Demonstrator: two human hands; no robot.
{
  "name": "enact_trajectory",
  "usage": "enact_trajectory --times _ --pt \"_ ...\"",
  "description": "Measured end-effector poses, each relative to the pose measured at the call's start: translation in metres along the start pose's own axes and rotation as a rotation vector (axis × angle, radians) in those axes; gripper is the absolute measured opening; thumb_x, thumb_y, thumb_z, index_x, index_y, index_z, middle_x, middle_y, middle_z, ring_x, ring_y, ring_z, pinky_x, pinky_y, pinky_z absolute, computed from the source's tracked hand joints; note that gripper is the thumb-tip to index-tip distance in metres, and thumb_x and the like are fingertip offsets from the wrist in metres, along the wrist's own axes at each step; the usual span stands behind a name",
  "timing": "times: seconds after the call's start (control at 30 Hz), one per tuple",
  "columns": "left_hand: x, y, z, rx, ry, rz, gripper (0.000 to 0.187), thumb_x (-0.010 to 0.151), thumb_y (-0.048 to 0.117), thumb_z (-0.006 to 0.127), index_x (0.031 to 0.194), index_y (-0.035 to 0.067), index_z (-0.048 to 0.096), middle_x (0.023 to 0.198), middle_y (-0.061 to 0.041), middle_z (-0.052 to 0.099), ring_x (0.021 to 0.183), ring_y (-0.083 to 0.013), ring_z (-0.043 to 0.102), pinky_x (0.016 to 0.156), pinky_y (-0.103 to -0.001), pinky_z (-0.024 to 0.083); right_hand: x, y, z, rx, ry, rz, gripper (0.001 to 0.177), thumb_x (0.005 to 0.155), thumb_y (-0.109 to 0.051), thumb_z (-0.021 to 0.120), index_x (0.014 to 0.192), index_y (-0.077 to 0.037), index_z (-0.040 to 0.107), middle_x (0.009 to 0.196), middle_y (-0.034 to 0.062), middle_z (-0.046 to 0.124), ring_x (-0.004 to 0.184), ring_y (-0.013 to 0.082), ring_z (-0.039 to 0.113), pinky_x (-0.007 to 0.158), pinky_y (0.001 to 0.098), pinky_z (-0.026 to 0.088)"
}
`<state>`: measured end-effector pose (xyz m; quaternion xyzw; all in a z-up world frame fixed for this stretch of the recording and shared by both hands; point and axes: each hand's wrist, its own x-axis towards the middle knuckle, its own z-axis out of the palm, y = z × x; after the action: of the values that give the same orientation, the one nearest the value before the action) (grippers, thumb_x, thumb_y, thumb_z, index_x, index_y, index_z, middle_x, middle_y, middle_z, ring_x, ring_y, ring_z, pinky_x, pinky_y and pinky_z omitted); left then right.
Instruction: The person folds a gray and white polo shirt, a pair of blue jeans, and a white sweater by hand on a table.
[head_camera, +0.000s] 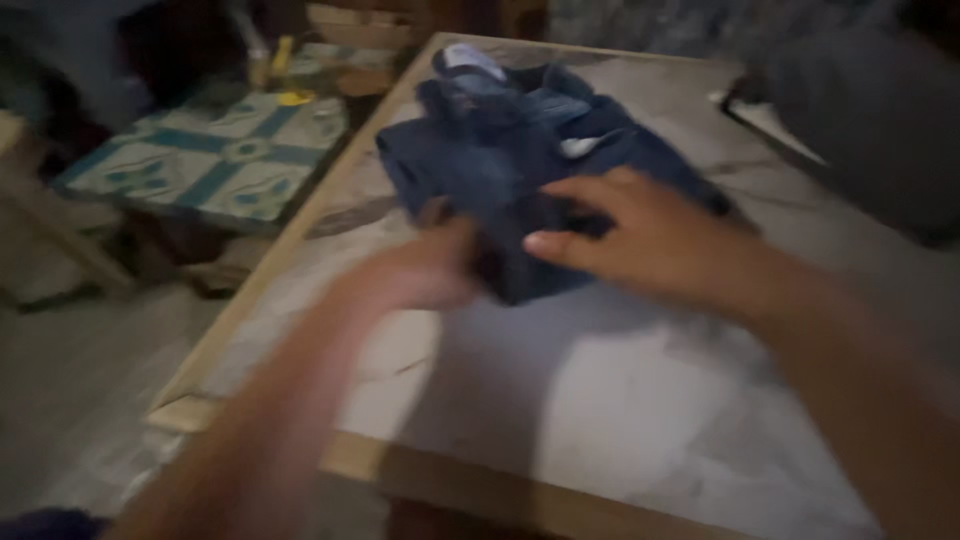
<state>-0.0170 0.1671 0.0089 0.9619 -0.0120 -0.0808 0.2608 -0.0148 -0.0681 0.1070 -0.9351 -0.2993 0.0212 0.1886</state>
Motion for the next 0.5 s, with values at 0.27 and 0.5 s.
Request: enact_trajectory --times 0.27,0.5 --pt "-0.06 0.02 -0.042 -0.801 0.277 -0.264 0.088 0.087 0.07 0.05 0.144 0.004 0.052 0.142 -0.015 0.061 0.133 -0.0286 0.055 0.115 -0.044 0.038 0.015 0.093 0.003 0.192 0.539 0.224 0.043 0.101 -0.035 0.06 0.13 -0.003 0.067 0.122 0.0188 0.07 0.11 0.0262 0.068 0.094 0.0417 0.053" --pt "-0.011 0.055 0.0 -0.459 0.812 -0.137 0.059 0.088 0.047 0.066 0.116 -0.005 0.067 0.109 -0.029 0.072 0.109 -0.0438 0.068 0.096 -0.047 0.052 0.024 0.134 0.026 0.034 0.727 0.022 0.045 0.11 -0.034 0.064 0.131 0.006 0.06 0.128 0.0299 0.064 0.119 0.046 0.061 0.1 0.0538 0.047"
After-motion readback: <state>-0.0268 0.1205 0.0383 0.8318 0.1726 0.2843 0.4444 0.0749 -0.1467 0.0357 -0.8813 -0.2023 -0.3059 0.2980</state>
